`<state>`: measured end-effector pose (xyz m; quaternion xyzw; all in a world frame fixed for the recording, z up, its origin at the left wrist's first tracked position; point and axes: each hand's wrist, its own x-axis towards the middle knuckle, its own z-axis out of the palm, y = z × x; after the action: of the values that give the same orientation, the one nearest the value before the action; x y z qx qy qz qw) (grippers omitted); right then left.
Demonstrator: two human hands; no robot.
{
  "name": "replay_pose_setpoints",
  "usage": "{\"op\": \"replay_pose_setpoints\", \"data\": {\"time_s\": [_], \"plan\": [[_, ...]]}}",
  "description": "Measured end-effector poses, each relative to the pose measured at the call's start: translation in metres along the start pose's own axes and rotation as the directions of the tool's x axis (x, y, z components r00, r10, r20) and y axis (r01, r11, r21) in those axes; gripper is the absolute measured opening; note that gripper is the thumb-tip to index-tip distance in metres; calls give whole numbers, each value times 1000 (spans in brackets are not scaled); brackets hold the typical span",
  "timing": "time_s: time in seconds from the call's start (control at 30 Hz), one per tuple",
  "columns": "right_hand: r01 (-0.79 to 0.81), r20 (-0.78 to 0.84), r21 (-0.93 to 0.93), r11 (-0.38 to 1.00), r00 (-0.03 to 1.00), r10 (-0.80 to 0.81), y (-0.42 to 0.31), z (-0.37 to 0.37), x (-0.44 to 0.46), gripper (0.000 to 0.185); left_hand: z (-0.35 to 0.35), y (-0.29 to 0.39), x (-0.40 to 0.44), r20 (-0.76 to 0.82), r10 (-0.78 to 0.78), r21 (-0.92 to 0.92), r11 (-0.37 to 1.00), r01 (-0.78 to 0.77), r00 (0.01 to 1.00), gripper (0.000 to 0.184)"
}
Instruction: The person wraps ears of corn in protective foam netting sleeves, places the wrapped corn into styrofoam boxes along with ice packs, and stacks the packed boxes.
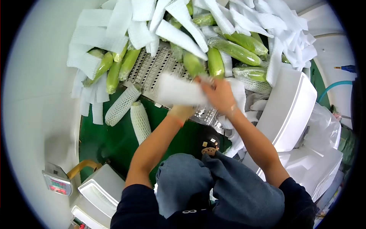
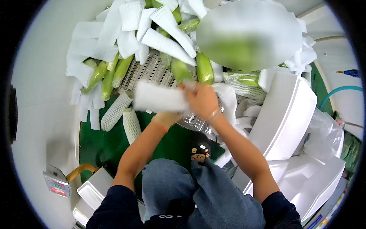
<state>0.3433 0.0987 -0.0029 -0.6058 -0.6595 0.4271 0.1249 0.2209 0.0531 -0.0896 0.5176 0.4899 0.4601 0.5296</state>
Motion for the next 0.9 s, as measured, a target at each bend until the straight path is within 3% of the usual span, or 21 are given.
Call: {"op": "replay_pose_setpoints", "data": {"time_s": [0.03,0.07,0.1,0.17,0.27,0.33,0.37,0.4,0.47,0.5,0.53,0.57,0.6,0.63,0.67,0.7,0.73,0.77,0.83,0.9], "plan": [[80,72,0,997,994,-80,-18,-8,-25,23,1,18,-23,116,-202,-543,807,232,973,33],[127,107,126,984,984,-141,-23,-9,-45,24,1,37,-46,225,-393,-884,303,357,892,34],[162,133,257,953,970,-202,-26,-8,-57,24,-2,45,-56,240,-507,-882,242,404,828,33],[36,132,328,944,988,-83,-22,2,-61,28,-10,59,-76,258,-708,-888,94,450,658,29],[8,-113,569,822,991,68,-3,28,-28,40,-14,49,-66,37,-578,-878,371,303,815,28],[10,-212,598,802,966,145,27,41,1,39,-11,43,-46,-107,-566,-819,517,250,818,23],[3,-245,613,790,952,186,47,49,10,38,-10,40,-29,-192,-607,-772,579,263,771,18],[-67,-220,645,761,938,269,77,67,15,37,-6,-12,-15,-301,-539,-574,761,302,786,13],[-183,-161,736,652,888,430,105,83,17,39,2,-71,5,-346,-570,-524,776,351,745,16],[-241,-25,851,466,868,495,137,103,27,34,9,-69,9,-453,-458,-321,884,340,765,23],[-294,111,921,258,829,549,136,106,31,32,13,-53,14,-495,-378,-326,915,236,782,28],[-428,280,893,137,768,576,142,104,17,30,15,-36,12,-539,-304,-324,936,139,785,33],[-433,284,891,135,764,580,114,91,-5,30,12,-31,3,-538,-311,-326,934,146,784,33],[-641,424,730,235,695,580,80,76,-23,29,1,-26,-5,-342,53,83,996,-26,938,38],[-792,539,515,329,597,594,57,65,-34,30,-15,-20,-14,-183,33,207,978,6,983,47],[-791,539,515,332,599,592,53,52,-43,30,-30,-14,-22,-15,10,336,942,-5,1000,56],[-366,205,311,877,927,315,58,35,-55,29,-46,-7,-31,149,-11,444,894,-57,989,66],[207,31,-123,970,978,-205,61,19,-60,30,-45,22,-43,101,-534,-88,836,542,839,69],[224,-187,-684,694,866,-464,55,-8,-33,36,-58,-8,-86,-125,-320,261,903,342,939,75],[230,-94,-808,542,858,-504,87,-9,-8,47,-53,5,-119,-362,-223,310,887,342,905,80]]}}
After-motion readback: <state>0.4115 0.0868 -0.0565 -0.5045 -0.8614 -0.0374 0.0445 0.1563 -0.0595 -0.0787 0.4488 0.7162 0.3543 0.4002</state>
